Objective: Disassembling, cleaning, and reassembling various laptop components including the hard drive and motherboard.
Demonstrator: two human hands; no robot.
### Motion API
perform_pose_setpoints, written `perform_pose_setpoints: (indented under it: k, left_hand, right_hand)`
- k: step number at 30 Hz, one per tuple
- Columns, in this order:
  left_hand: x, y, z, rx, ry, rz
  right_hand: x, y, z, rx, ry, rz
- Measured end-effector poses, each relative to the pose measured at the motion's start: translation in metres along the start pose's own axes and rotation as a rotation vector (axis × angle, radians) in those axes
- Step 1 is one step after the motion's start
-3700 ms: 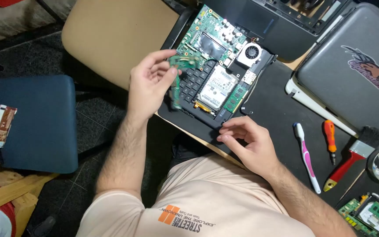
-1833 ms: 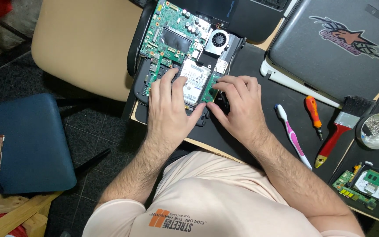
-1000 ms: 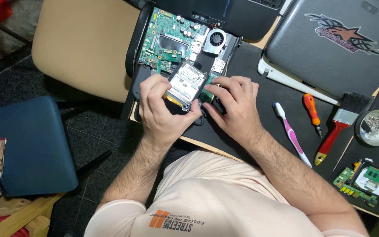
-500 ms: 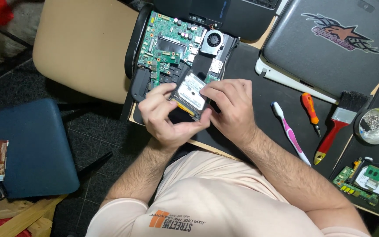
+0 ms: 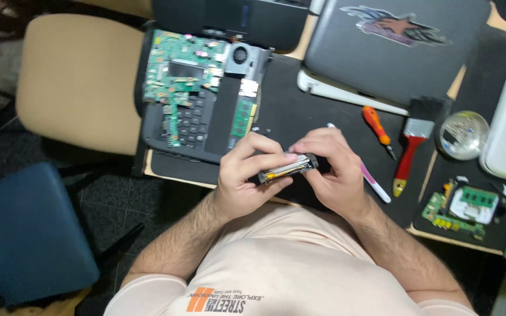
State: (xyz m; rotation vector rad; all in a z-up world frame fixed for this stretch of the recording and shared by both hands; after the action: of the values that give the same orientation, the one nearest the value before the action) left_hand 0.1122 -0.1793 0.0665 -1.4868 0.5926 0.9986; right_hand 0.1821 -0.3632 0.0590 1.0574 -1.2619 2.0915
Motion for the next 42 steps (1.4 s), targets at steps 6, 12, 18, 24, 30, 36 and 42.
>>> perform_pose_setpoints:
  k: [6, 12, 18, 24, 30, 36, 42]
  left_hand:
    - [0.037, 0.017, -0.065, 0.268, 0.515, 0.15]
    - [0.063, 0.04, -0.101, 0.517, 0.738, 0.441]
    - [0.034, 0.024, -0.113, 0.5, 0.611, 0.452]
    - [0.023, 0.009, -0.111, 0.391, 0.093, 0.087]
    - [0.004, 0.021, -0.12, 0.483, -0.144, -0.223]
    - [0.0, 0.016, -0.117, 0.501, -0.147, -0.242]
    - [-0.009, 0.009, -0.115, 0.543, -0.16, -0.25]
  right_hand:
    - [-0.023, 0.074, 0.046, -0.014, -0.129, -0.242]
    - [-0.037, 0.103, 0.073, -0.036, -0.19, -0.352]
    - [0.012, 0.06, 0.087, 0.061, 0.032, -0.231]
    - [0.012, 0.066, 0.121, -0.028, 0.524, -0.178]
    - [-0.013, 0.067, 0.089, 0.216, 0.823, -0.251]
    - [-0.04, 0.062, 0.085, 0.296, 0.866, -0.383]
    - [-0.036, 0.065, 0.1, 0.172, 0.674, -0.414]
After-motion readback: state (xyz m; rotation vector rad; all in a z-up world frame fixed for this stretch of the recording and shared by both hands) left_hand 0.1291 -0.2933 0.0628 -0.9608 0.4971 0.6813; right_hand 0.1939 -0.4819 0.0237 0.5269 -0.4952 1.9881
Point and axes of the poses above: each hand's wrist, its own y-axis away from the middle knuckle, its own z-axis out of the back of the hand, x = y × z, the point moved 9 cm from there along -y, towards the middle knuckle
